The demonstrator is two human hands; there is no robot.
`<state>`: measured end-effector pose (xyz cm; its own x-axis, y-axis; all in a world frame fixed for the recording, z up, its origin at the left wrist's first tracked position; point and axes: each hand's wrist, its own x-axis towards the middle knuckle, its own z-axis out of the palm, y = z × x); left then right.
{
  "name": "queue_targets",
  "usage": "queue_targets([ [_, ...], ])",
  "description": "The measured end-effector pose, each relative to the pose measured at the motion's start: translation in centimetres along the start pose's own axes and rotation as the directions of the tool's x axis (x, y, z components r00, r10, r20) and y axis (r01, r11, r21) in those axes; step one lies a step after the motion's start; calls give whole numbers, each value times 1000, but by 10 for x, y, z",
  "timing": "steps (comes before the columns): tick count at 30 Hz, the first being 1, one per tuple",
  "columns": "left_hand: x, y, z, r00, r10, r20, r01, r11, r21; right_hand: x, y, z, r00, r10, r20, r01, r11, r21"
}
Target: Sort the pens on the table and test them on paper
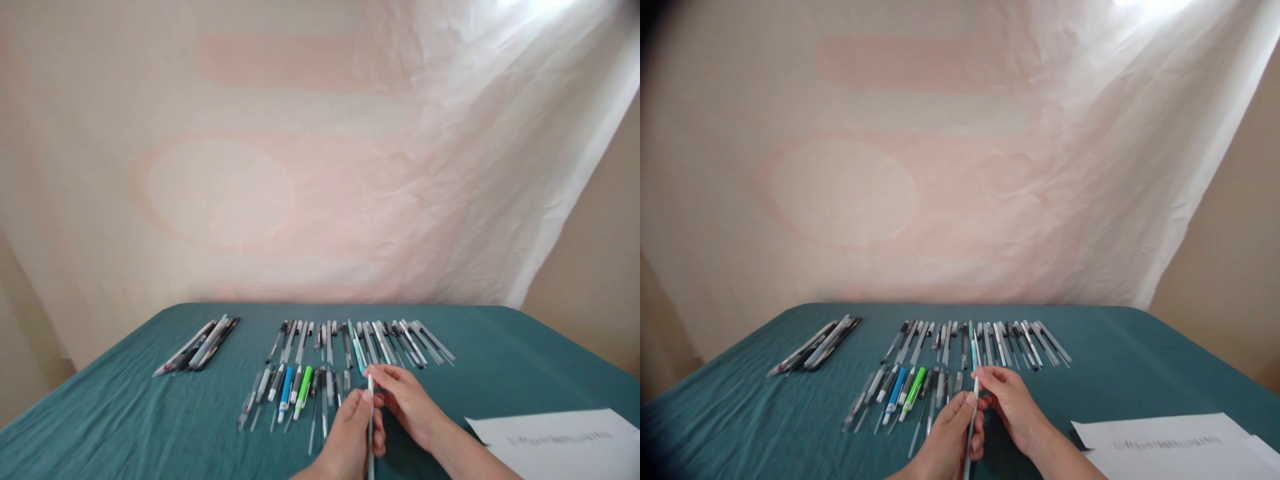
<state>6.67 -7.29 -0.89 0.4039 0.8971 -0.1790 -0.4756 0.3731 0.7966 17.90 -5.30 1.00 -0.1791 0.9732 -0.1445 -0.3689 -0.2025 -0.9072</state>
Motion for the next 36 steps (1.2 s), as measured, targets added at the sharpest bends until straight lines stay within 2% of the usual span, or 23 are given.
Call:
queue_targets([
  [5, -1, 2, 0, 1000, -16, 0, 16, 1000, -9, 0, -1, 1, 999, 29, 29, -30, 998, 56],
  [12, 1, 0, -1, 1000, -14, 1, 14, 1000, 6, 1, 3, -1, 999, -26, 22, 25, 999, 39],
  [17, 2, -1, -2, 1000, -6, -1, 6, 1000, 3, 3, 4, -2, 1000, 5, 14, -6, 997, 83],
  [21, 2, -1, -2, 1000, -7, 9, 6, 1000, 15, 7, 5, -5, 999, -31, 18, 28, 990, 135],
  [28, 2, -1, -2, 999, -37, 26, 35, 998, 53, 14, -5, -14, 993, -61, -105, 74, 989, 128],
  [33, 2, -2, -1, 999, -19, 26, 17, 998, 63, 17, -12, -25, 969, -92, -227, 117, 988, 98],
  [36, 2, -3, -1, 1000, -1, 7, 1, 999, 45, 14, -11, -23, 984, -49, -171, 61, 996, 63],
])
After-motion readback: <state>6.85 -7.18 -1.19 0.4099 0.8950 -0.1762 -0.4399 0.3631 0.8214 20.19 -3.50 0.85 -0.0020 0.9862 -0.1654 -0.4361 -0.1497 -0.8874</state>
